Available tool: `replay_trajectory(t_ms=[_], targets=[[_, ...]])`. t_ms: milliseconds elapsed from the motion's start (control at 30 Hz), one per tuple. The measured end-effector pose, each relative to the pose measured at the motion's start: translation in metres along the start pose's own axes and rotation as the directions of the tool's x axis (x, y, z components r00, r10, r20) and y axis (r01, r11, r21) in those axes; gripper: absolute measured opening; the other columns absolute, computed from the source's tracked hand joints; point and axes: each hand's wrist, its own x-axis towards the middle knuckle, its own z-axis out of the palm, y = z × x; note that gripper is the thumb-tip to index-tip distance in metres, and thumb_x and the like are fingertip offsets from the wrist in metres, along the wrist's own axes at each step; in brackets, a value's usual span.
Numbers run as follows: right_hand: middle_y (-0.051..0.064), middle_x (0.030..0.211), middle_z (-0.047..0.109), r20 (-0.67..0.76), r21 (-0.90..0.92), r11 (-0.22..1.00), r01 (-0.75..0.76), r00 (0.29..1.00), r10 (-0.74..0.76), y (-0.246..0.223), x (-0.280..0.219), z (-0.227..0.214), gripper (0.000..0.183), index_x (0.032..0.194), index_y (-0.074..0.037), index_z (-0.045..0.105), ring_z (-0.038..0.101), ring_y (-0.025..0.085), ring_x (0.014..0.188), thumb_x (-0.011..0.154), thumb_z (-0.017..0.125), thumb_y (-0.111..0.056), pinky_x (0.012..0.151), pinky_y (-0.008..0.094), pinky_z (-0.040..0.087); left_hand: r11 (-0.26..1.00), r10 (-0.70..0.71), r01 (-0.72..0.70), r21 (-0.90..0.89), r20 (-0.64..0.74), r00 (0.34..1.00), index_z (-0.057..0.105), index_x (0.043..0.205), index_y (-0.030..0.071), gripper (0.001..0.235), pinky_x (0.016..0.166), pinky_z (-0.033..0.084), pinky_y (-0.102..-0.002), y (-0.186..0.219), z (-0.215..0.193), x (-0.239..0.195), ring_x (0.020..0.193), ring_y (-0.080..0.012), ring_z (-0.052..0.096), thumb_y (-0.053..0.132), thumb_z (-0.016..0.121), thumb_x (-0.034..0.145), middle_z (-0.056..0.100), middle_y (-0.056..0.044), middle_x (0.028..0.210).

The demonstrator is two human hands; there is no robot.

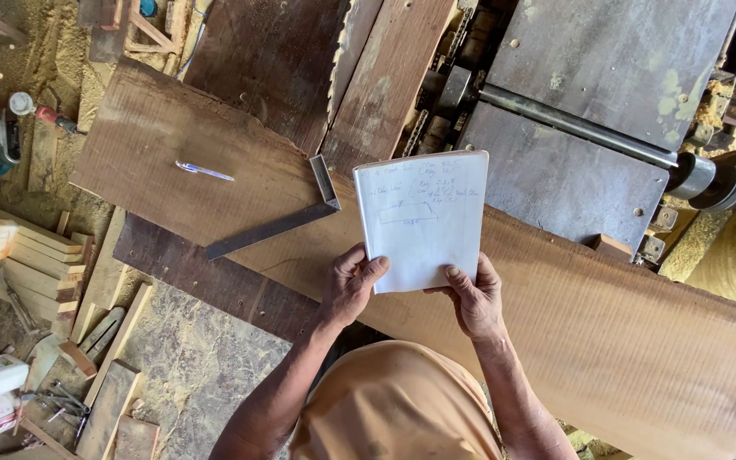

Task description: Measure, mark, and cut a wooden board with a circular saw

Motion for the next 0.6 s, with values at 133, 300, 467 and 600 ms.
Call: replay_trajectory(t_ms=[133, 300, 467, 600], targets=[[0.017, 0.077, 0.07, -0.008, -0.003, 1.0, 0.001, 1.0, -0.002, 0.002, 0.0, -0.001, 0.015, 0.105, -0.006, 0.066, 0.077, 0.035, 0.067, 0.092, 0.073, -0.004, 0.059, 0.04, 0.068, 1.0, -0.011, 0.011, -0.021, 0.003, 1.0, 0.07, 0.083, 0.009, 0.017, 0.06, 0.051, -0.026, 0.008, 0.002, 0.0, 0.068, -0.0087, 0.054, 0.019, 0.075, 0.096, 0.06, -0.001, 0.063], [0.017, 0.077, 0.07, -0.007, 0.019, 1.0, 0.001, 1.0, 0.0, -0.002, 0.0, 0.002, 0.015, 0.105, -0.005, 0.066, 0.078, 0.036, 0.069, 0.092, 0.073, -0.005, 0.061, 0.042, 0.068, 1.0, -0.01, 0.01, -0.028, 0.003, 1.0, 0.07, 0.082, 0.01, 0.017, 0.059, 0.053, -0.025, 0.001, 0.001, 0.004, 0.067, -0.0074, 0.058, 0.018, 0.075, 0.096, 0.06, -0.001, 0.061], [0.014, 0.074, 0.069, -0.006, -0.029, 1.0, 0.003, 1.0, -0.004, -0.003, -0.001, 0.001, 0.015, 0.104, -0.007, 0.067, 0.077, 0.032, 0.065, 0.092, 0.074, -0.006, 0.057, 0.033, 0.065, 1.0, -0.008, 0.008, -0.016, 0.011, 1.0, 0.069, 0.081, 0.01, 0.018, 0.056, 0.052, -0.024, -0.006, 0.0, 0.005, 0.065, -0.0074, 0.056, 0.019, 0.075, 0.096, 0.059, -0.002, 0.06], [0.015, 0.074, 0.069, -0.004, -0.023, 1.0, 0.008, 1.0, -0.008, 0.0, -0.001, -0.001, 0.014, 0.103, -0.007, 0.067, 0.077, 0.033, 0.065, 0.092, 0.074, -0.005, 0.057, 0.032, 0.064, 1.0, -0.006, 0.006, -0.01, 0.016, 1.0, 0.069, 0.081, 0.009, 0.018, 0.056, 0.051, -0.024, -0.001, 0.0, 0.003, 0.065, -0.0074, 0.055, 0.019, 0.074, 0.096, 0.057, -0.001, 0.06]])
